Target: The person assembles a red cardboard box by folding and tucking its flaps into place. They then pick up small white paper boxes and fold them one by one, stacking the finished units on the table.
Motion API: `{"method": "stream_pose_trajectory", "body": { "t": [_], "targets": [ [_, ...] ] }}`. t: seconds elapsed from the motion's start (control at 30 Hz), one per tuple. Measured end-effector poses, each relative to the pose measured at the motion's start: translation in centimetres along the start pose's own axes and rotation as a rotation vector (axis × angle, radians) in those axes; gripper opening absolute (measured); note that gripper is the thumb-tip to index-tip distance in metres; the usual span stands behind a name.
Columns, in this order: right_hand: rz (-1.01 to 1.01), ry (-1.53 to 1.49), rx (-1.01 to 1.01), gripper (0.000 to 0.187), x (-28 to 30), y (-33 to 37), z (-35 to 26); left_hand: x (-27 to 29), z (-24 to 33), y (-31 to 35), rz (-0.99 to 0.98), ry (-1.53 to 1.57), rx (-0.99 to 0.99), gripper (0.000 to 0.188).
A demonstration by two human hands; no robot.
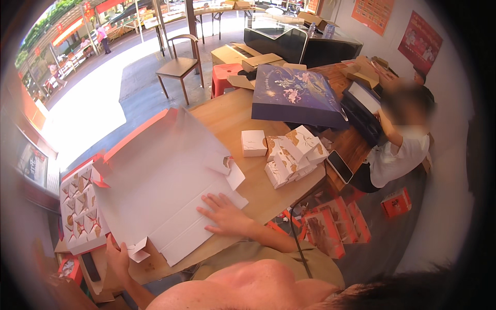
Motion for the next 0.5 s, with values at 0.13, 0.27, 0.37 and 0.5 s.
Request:
{"method": "stream_pose_trajectory", "body": {
  "t": [0.13, 0.27, 0.37, 0.5],
  "targets": [
    [0.024, -0.015, 0.029, 0.067, 0.3, 0.0, -0.5, -3.6, -7.4, -2.1, -0.091, 0.528, -0.115, 0.046],
    [0.055, -0.003, 0.043, 0.068, 0.1, 0.1, -0.4, -4.8, -8.8, -3.8, -0.224, 0.837, -0.016, 0.043],
    [0.059, 0.015, 0.033, 0.068, 0.0, 0.1, -0.1, -5.2, -6.9, -4.4, -0.299, 1.033, 0.067, 0.045],
    [0.061, -0.003, 0.042, 0.068, -0.5, 0.0, -0.1, -5.3, -8.1, -5.5, -0.347, 1.097, 0.045, 0.05]
  ]
}}
Point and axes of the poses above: each hand's wrist, its own y-axis away from the middle knuckle, its own x-axis out of the back of the hand, z = x × y, the point moved 8 cm from there along -y, towards the middle knuckle, and after that the axes turned 11 degrees about -x, right-handed, at the moved point
